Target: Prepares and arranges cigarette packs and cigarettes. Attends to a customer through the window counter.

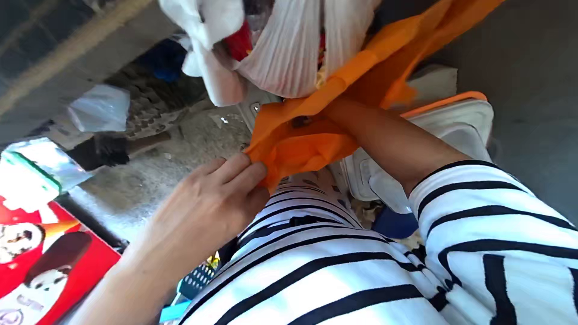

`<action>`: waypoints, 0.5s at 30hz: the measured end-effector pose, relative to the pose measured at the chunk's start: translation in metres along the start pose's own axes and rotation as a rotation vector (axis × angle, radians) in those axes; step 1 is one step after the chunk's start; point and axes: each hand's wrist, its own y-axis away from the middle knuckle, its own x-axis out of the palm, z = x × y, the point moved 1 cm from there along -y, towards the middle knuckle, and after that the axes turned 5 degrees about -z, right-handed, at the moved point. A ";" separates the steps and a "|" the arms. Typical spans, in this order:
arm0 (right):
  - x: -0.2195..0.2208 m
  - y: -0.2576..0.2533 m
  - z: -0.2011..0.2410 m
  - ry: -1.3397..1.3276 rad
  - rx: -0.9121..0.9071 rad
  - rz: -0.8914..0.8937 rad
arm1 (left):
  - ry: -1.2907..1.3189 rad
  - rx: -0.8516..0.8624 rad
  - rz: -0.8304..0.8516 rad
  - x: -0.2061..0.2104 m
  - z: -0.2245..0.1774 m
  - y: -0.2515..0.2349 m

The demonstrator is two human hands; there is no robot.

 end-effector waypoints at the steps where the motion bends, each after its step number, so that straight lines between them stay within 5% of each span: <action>1: -0.018 0.022 0.008 0.017 -0.045 0.022 | 0.030 -0.031 0.029 0.010 0.005 -0.005; 4: -0.064 0.101 0.016 -0.023 -0.108 -0.097 | 0.024 0.109 -0.058 0.065 0.036 -0.024; 8: -0.083 0.223 -0.015 -0.180 -0.036 -0.634 | -0.009 0.238 0.038 0.109 0.041 -0.075; 11: -0.054 0.321 -0.042 -0.199 0.279 -0.953 | -0.072 0.315 0.060 0.112 0.023 -0.095; 15: 0.022 0.363 -0.048 -0.396 0.600 -0.949 | -0.048 0.333 0.094 0.103 0.009 -0.097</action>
